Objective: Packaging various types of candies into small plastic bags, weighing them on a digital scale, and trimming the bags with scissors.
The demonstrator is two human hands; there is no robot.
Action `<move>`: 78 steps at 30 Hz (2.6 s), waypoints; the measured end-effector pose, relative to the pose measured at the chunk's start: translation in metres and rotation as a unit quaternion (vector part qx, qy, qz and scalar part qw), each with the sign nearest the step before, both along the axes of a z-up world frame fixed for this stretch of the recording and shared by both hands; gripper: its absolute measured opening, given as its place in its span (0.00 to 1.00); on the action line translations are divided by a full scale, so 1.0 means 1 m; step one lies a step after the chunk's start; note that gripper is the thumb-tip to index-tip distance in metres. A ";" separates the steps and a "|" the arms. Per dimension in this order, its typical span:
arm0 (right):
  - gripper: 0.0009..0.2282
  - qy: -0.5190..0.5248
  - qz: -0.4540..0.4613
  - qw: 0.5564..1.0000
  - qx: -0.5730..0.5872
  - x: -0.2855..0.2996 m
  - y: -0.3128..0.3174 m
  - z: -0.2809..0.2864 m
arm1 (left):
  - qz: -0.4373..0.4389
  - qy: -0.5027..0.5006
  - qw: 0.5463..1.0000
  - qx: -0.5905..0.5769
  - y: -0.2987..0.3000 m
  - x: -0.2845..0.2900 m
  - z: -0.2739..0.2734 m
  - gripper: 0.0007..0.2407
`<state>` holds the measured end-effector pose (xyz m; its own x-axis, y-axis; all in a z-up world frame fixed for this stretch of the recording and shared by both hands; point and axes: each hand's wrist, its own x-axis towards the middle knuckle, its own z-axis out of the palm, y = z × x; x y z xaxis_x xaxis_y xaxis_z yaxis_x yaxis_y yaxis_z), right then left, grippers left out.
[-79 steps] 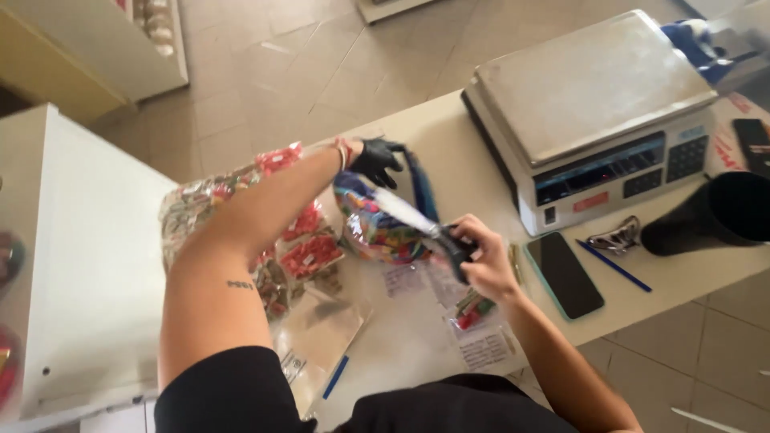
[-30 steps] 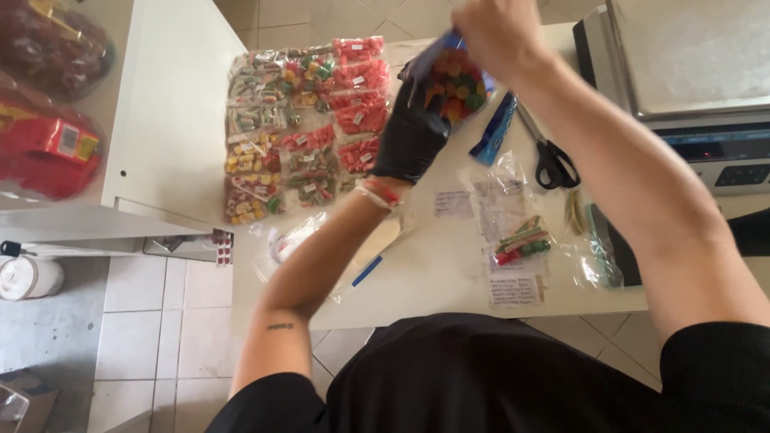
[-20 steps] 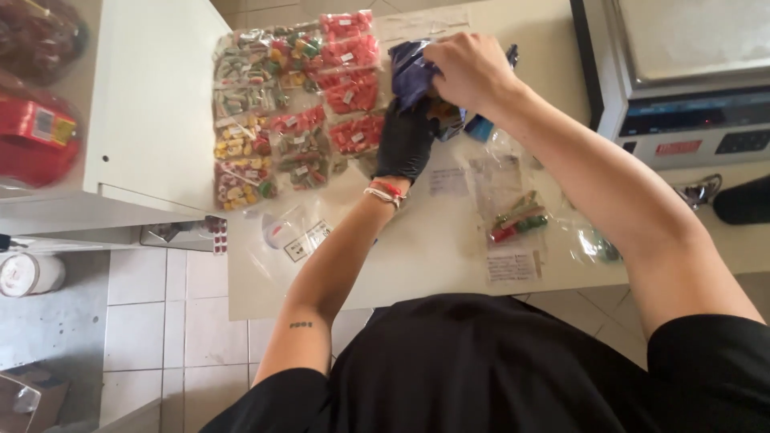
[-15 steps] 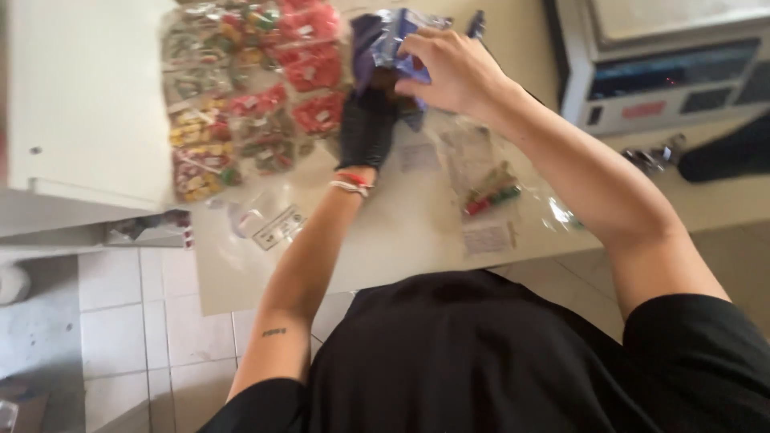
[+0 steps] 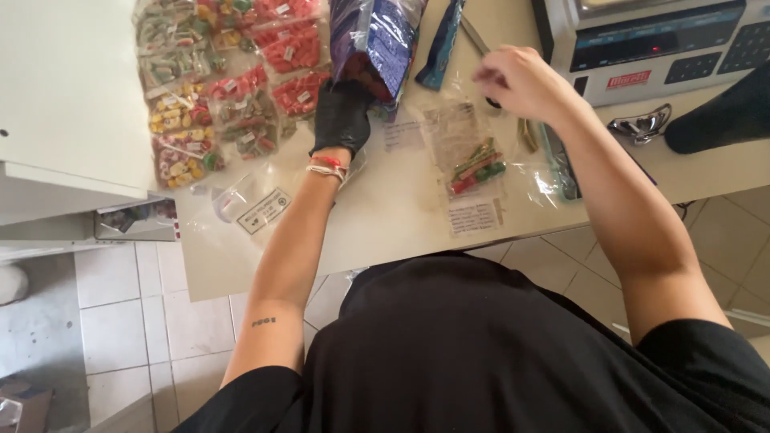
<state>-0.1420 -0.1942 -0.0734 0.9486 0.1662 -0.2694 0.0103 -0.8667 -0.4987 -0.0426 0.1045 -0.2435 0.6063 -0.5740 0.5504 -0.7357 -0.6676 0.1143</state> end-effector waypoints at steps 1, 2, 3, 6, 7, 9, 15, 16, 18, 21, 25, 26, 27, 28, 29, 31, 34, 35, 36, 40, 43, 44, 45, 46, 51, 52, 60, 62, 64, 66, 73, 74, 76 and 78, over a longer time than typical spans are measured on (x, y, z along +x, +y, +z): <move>0.09 -0.038 0.025 0.999 0.003 0.009 0.002 -0.011 | 0.024 -0.001 0.999 0.033 -0.001 -0.003 0.004 0.16; 0.10 -0.078 0.052 0.996 0.006 0.022 0.005 -0.020 | 0.048 -0.005 0.997 0.065 -0.001 -0.002 0.009 0.12; 0.10 -0.082 0.055 0.995 0.007 0.035 0.008 -0.027 | 0.052 -0.008 0.996 0.066 0.000 -0.001 0.013 0.12; 0.18 -0.040 0.058 0.994 -0.083 0.055 0.022 -0.042 | 0.054 -0.009 0.994 0.097 0.005 -0.012 0.012 0.09; 0.13 0.023 0.040 0.994 -0.101 0.056 0.028 -0.036 | 0.034 -0.014 0.997 0.074 0.008 -0.016 0.012 0.10; 0.08 0.081 0.022 0.989 -0.119 0.057 0.030 -0.027 | 0.015 -0.025 0.998 0.051 0.011 -0.024 0.021 0.12; 0.07 -0.084 0.112 0.990 0.002 0.019 0.008 0.001 | 0.118 0.008 0.993 0.023 -0.002 -0.074 0.046 0.08; 0.06 -0.118 0.141 0.983 0.012 0.010 0.004 0.007 | 0.096 0.018 0.995 -0.032 -0.011 -0.087 0.055 0.09; 0.06 -0.150 0.169 0.974 0.021 -0.007 -0.002 0.019 | 0.073 0.028 0.993 -0.087 -0.030 -0.108 0.079 0.10; 0.11 -0.203 0.202 0.957 0.043 -0.031 -0.004 0.035 | -0.094 0.160 0.957 -0.222 -0.056 -0.125 0.105 0.28; 0.22 -0.202 0.252 0.946 0.019 -0.057 -0.008 0.047 | -0.104 0.179 0.919 -0.335 -0.067 -0.141 0.120 0.13; 0.27 -0.187 0.277 0.942 0.012 -0.062 -0.008 0.050 | -0.119 0.141 0.929 -0.320 -0.066 -0.146 0.129 0.08; 0.27 -0.191 0.281 0.940 0.011 -0.070 -0.005 0.058 | -0.117 0.136 0.930 -0.320 -0.066 -0.148 0.127 0.08; 0.18 -0.212 0.275 0.937 0.039 -0.080 -0.002 0.064 | -0.113 0.121 0.949 -0.269 -0.066 -0.151 0.125 0.05; 0.12 -0.232 0.269 0.932 0.068 -0.089 0.002 0.070 | -0.108 0.106 0.964 -0.217 -0.066 -0.154 0.122 0.10; 0.07 -0.232 0.264 0.930 0.106 -0.098 0.014 0.068 | -0.111 0.139 0.967 -0.182 -0.062 -0.168 0.146 0.12; 0.02 -0.206 0.212 0.941 0.166 -0.111 0.034 0.045 | -0.076 0.079 0.978 -0.178 -0.055 -0.184 0.116 0.11; 0.02 -0.186 0.164 0.950 0.188 -0.115 0.040 0.035 | -0.038 -0.024 0.978 -0.204 -0.053 -0.187 0.096 0.10; 0.02 -0.186 0.166 0.950 0.189 -0.117 0.045 0.037 | -0.037 -0.025 0.978 -0.204 -0.050 -0.188 0.100 0.10; 0.02 -0.163 0.134 0.951 0.227 -0.114 0.060 0.035 | -0.011 -0.024 0.979 -0.204 -0.037 -0.198 0.116 0.12; 0.05 -0.171 0.155 0.950 0.210 -0.111 0.064 0.027 | -0.027 -0.057 0.980 -0.186 -0.020 -0.204 0.123 0.12; 0.09 -0.172 0.159 0.954 0.189 -0.108 0.066 0.025 | -0.051 -0.097 0.980 -0.169 -0.013 -0.203 0.125 0.09; 0.09 -0.172 0.160 0.953 0.188 -0.108 0.070 0.031 | -0.050 -0.097 0.980 -0.169 -0.012 -0.205 0.131 0.09; 0.12 -0.188 0.160 0.956 0.156 -0.109 0.075 0.036 | -0.021 -0.041 0.978 -0.201 -0.011 -0.208 0.136 0.13; 0.19 -0.217 0.145 0.960 0.104 -0.116 0.090 0.067 | 0.103 0.148 0.956 -0.232 -0.009 -0.221 0.155 0.14; 0.20 -0.207 0.143 0.963 0.099 -0.117 0.092 0.070 | 0.077 0.122 0.973 -0.181 -0.006 -0.220 0.166 0.08; 0.23 -0.207 0.074 0.973 0.063 -0.119 0.097 0.068 | 0.214 0.275 0.937 0.002 -0.045 -0.188 0.158 0.17; 0.17 -0.161 0.040 0.985 -0.046 -0.119 0.093 0.071 | 0.153 0.314 0.937 -0.028 -0.051 -0.187 0.171 0.20; 0.14 -0.169 0.053 0.983 -0.054 -0.109 0.087 0.074 | 0.145 0.288 0.947 -0.007 -0.062 -0.174 0.161 0.20; 0.11 -0.178 0.067 0.980 -0.060 -0.097 0.081 0.067 | 0.137 0.261 0.955 0.015 -0.065 -0.161 0.161 0.20; 0.18 -0.159 0.054 0.983 0.077 -0.079 0.076 0.086 | 0.028 0.311 0.927 -0.210 -0.005 -0.135 0.205 0.13; 0.20 -0.163 0.043 0.981 0.095 -0.081 0.078 0.096 | 0.030 0.279 0.903 -0.325 0.010 -0.132 0.207 0.10; 0.20 -0.167 0.043 0.980 0.103 -0.076 0.074 0.094 | 0.097 0.252 0.911 -0.311 0.035 -0.117 0.171 0.11; 0.20 -0.171 0.041 0.978 0.112 -0.071 0.072 0.090 | 0.164 0.225 0.914 -0.294 0.040 -0.099 0.132 0.12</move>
<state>-0.2131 -0.1218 0.0166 0.9577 0.2648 0.1125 0.2746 -0.7253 -0.6312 -0.1419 0.1441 -0.1115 0.9339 -0.0056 0.3574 -0.2969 -0.5688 0.7670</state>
